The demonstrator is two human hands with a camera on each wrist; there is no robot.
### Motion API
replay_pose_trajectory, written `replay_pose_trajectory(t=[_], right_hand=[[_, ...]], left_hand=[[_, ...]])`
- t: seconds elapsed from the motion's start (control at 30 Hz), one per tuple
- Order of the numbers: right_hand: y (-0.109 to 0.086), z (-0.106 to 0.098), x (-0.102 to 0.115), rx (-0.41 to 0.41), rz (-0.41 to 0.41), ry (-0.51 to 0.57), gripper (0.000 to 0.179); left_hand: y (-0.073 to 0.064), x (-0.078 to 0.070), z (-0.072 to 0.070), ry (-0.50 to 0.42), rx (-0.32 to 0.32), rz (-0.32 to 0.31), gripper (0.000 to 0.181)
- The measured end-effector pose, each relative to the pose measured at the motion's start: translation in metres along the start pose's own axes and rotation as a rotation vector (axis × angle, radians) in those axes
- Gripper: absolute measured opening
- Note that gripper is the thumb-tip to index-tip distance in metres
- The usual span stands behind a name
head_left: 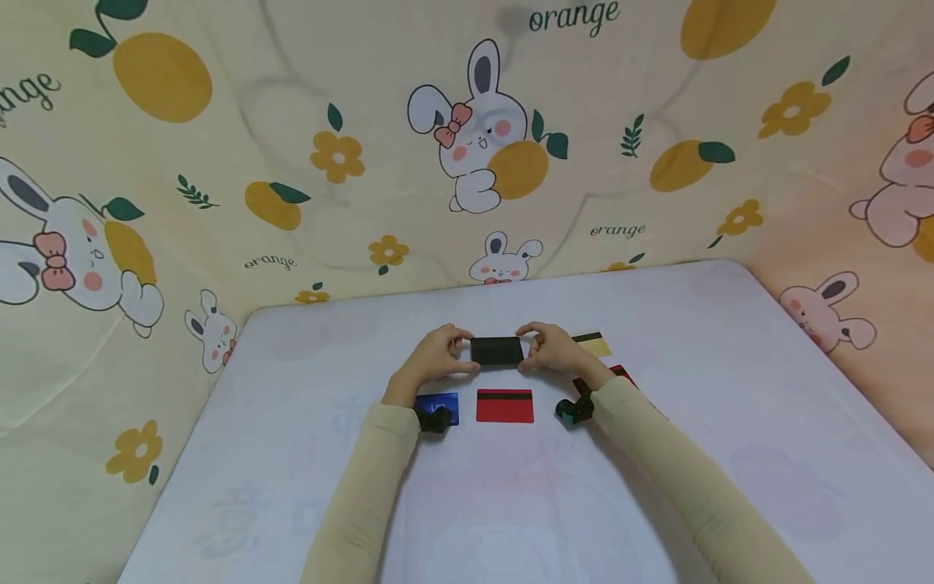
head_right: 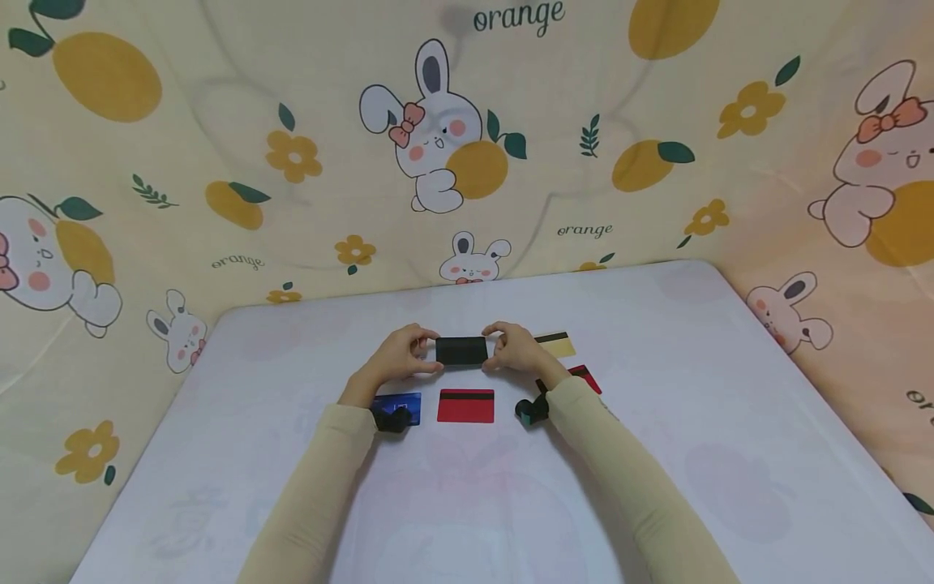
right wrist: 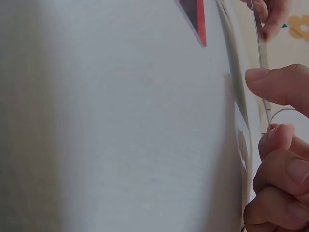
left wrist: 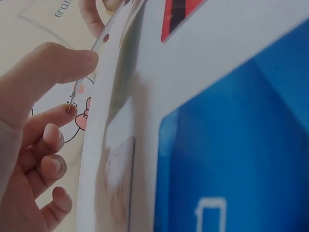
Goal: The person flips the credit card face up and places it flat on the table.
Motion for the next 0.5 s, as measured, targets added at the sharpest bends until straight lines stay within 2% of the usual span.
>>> replay_pose_trajectory(t=[0.5], right_hand=[[-0.0086,-0.0009,0.0011,0.0,-0.104,0.065,0.059]], left_hand=[[-0.0056,0.0047,-0.0004,-0.032,0.003,-0.012,0.058]])
Point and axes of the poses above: each hand's wrist, its own y-axis towards the middle knuckle, its own z-axis out of the palm, x = y × z, the point moved 6 cm from there along y, towards the middle knuckle, and after that the axes turned 15 degrees about z, right-handed, at the moved point
